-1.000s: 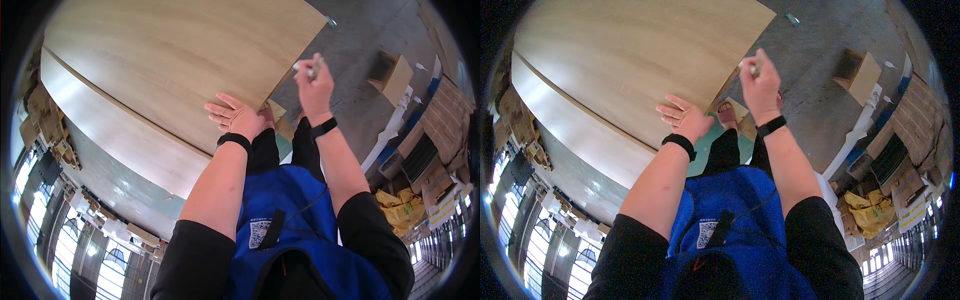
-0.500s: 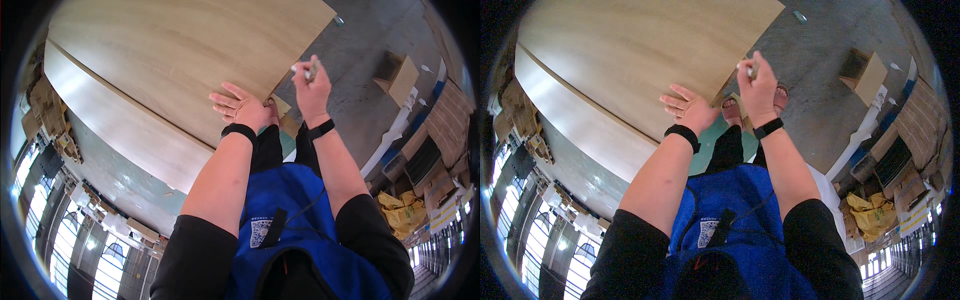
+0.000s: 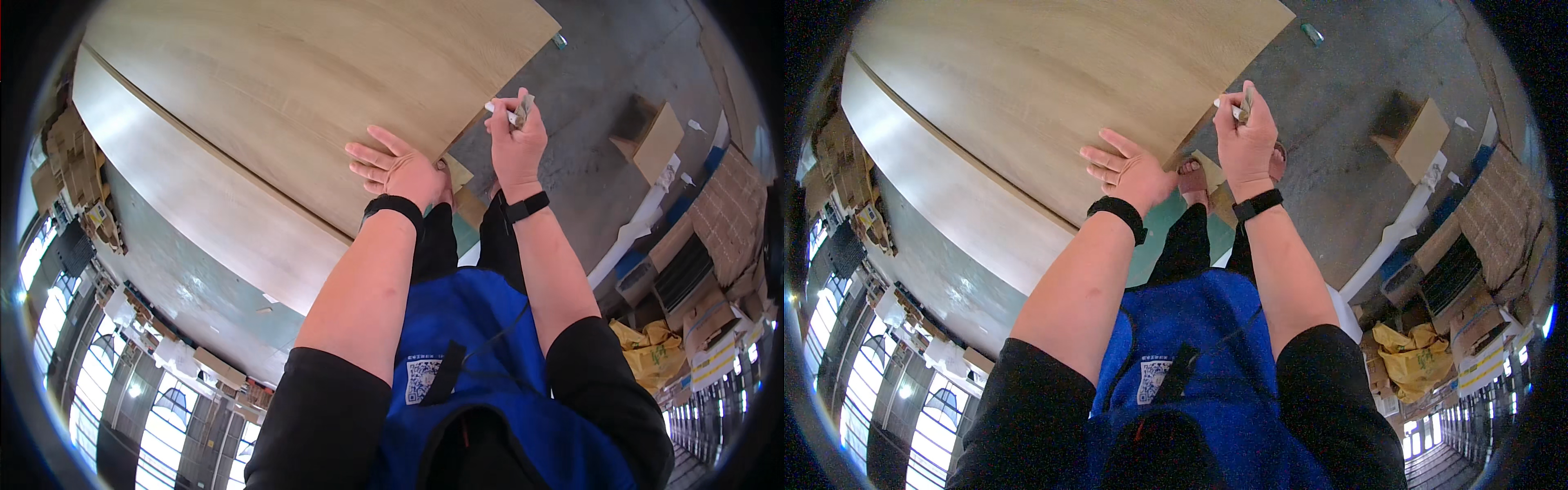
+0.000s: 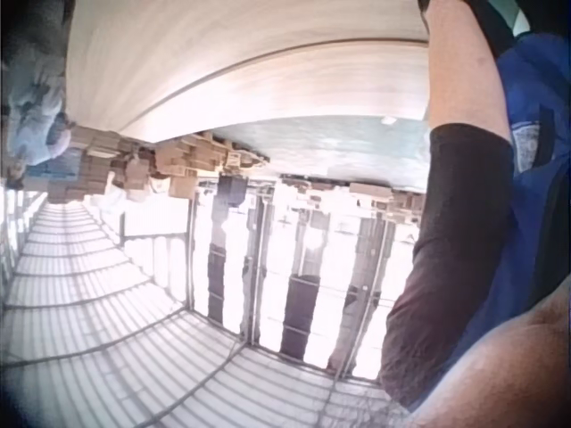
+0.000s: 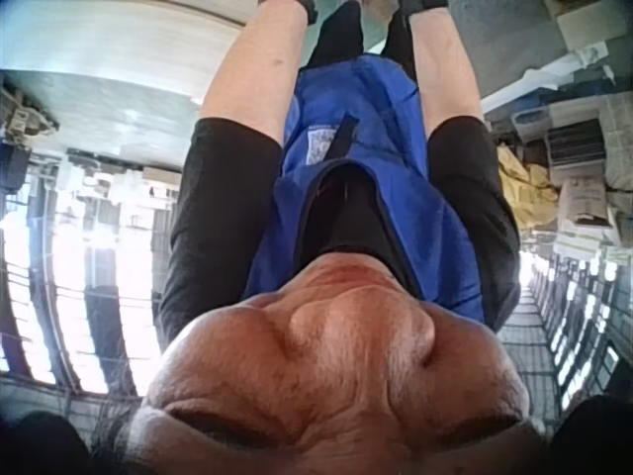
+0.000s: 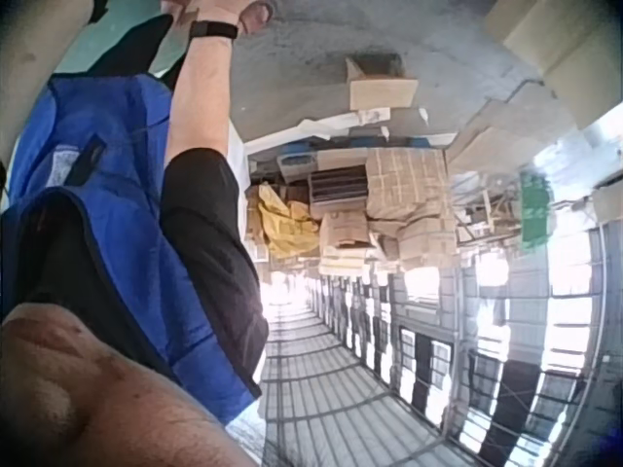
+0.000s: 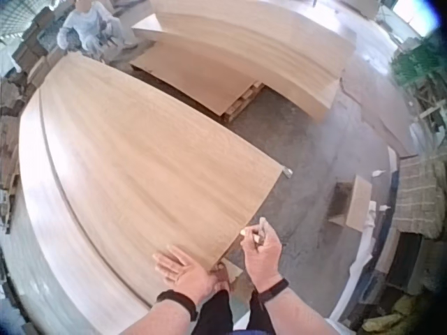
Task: The recorder is marking and organizing large curved wooden furniture panels in a factory setting.
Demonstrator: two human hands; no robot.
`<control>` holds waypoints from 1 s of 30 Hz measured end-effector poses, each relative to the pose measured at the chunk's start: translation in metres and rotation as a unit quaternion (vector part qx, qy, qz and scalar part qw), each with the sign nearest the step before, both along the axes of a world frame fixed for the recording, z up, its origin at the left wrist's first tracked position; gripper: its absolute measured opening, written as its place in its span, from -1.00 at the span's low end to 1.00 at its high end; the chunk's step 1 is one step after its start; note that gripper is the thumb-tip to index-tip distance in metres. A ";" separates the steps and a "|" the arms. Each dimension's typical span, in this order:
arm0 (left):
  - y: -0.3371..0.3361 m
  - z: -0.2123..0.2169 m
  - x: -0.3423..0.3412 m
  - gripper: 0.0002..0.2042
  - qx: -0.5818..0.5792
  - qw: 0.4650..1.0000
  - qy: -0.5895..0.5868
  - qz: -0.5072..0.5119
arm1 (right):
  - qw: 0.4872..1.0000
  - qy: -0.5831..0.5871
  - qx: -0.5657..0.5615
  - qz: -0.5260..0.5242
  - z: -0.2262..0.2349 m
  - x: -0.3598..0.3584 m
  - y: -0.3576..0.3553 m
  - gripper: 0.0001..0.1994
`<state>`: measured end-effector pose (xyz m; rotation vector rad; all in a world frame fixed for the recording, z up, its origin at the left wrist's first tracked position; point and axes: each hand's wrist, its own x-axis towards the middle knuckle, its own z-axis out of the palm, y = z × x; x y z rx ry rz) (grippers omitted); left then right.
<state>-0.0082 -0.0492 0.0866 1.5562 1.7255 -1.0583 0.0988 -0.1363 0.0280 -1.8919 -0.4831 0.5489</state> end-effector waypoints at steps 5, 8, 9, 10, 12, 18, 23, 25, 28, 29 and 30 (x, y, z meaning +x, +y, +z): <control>-0.004 -0.007 -0.003 0.37 0.006 1.000 0.015 -0.003 | 1.000 0.016 -0.012 0.005 -0.002 -0.023 -0.008 -0.73; -0.002 -0.008 -0.001 0.38 0.009 1.000 0.009 -0.006 | 1.000 0.006 -0.002 0.018 -0.005 -0.031 -0.016 -0.71; -0.002 -0.008 -0.006 0.38 0.008 1.000 0.002 -0.001 | 0.999 0.036 0.015 0.008 0.005 -0.029 -0.012 -0.71; -0.002 -0.006 -0.007 0.38 0.007 1.000 0.005 -0.002 | 0.998 0.063 0.029 -0.006 0.015 -0.023 -0.008 -0.71; 0.000 0.000 -0.003 0.37 -0.001 1.000 -0.002 0.005 | 0.993 0.108 0.037 -0.038 0.014 -0.012 0.000 -0.72; -0.001 -0.004 0.001 0.36 0.003 1.000 0.011 0.010 | 0.999 -0.034 -0.022 -0.010 -0.002 -0.013 0.001 -0.76; -0.003 -0.005 0.000 0.36 0.012 1.000 0.009 0.012 | 0.999 0.011 -0.003 0.031 0.003 -0.027 -0.008 -0.73; -0.003 -0.006 -0.002 0.36 0.013 1.000 0.019 0.015 | 0.999 0.037 0.005 0.031 0.003 -0.025 -0.006 -0.73; -0.006 -0.004 -0.001 0.36 0.018 1.000 0.020 -0.002 | 1.000 -0.018 -0.002 0.010 0.001 -0.002 -0.002 -0.74; -0.006 -0.003 0.000 0.36 0.015 1.000 0.013 -0.006 | 0.999 -0.032 -0.006 -0.004 -0.001 0.002 0.001 -0.76; -0.004 -0.003 0.000 0.36 0.016 1.000 0.005 -0.007 | 0.999 -0.046 -0.006 -0.014 -0.002 0.003 0.006 -0.77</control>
